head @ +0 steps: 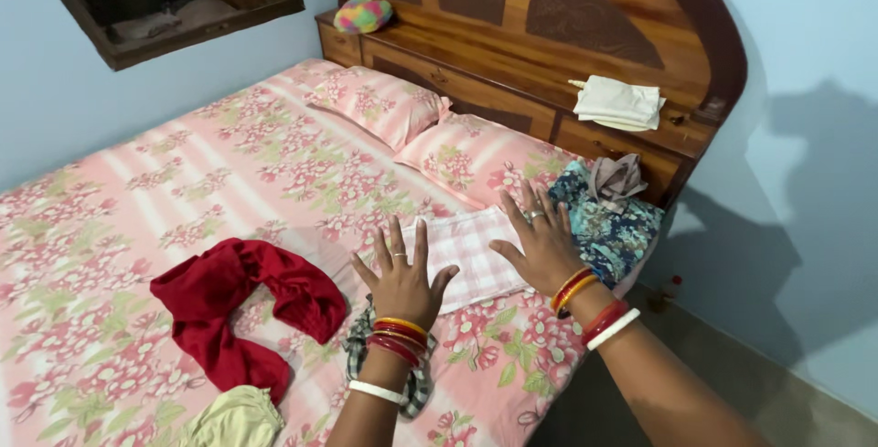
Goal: The person folds several pieces of clothing on a bed, including a light-colored shirt, a dark top, and patterned shorts. They then carry the folded items to a shelf and place them in a stack.
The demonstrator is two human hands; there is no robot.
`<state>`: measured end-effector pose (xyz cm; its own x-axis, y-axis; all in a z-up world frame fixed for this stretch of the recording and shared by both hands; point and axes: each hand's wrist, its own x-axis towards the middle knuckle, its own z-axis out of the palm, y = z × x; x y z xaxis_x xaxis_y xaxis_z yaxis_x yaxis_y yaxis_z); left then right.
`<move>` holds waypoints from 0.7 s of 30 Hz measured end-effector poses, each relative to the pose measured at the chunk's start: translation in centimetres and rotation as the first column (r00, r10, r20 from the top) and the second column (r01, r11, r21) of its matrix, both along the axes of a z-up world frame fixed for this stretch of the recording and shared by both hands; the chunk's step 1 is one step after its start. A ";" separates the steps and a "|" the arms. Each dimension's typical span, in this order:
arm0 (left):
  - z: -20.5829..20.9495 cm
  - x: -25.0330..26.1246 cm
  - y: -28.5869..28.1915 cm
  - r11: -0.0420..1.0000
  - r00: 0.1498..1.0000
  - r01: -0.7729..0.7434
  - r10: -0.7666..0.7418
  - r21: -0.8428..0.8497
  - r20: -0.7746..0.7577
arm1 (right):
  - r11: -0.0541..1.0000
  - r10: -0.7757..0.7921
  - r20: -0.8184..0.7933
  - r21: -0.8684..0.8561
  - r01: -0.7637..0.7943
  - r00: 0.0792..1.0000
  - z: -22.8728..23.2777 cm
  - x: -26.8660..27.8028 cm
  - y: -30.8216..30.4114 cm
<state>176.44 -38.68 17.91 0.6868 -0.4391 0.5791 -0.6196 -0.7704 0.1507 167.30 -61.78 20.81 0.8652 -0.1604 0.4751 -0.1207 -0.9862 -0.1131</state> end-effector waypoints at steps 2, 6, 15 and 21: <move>-0.3 1.1 -0.5 1.000 1.000 -0.007 0.008 0.019 -0.031 | 1.000 -0.006 -0.009 0.002 0.006 1.000 -0.6 0.9 -0.8; -1.8 3.2 -1.4 0.997 0.992 -0.045 0.052 0.067 -0.114 | 1.000 -0.017 -0.044 0.013 0.018 0.999 -2.3 2.7 -2.6; -9.9 10.4 -4.3 0.984 0.837 -0.160 0.178 0.080 -0.518 | 0.999 0.019 -0.188 0.054 -0.009 0.982 -8.2 9.6 -7.3; -20.3 15.0 -6.3 0.950 0.531 -0.306 0.218 0.055 -0.819 | 0.990 0.064 -0.355 0.140 -0.014 0.933 -13.3 13.4 -10.3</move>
<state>191.45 -44.97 -2.36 0.9567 -0.1391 -0.2558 0.0263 -0.8337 0.5515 180.74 -72.12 7.50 0.9804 -0.1636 0.1096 -0.1394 -0.9698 -0.2003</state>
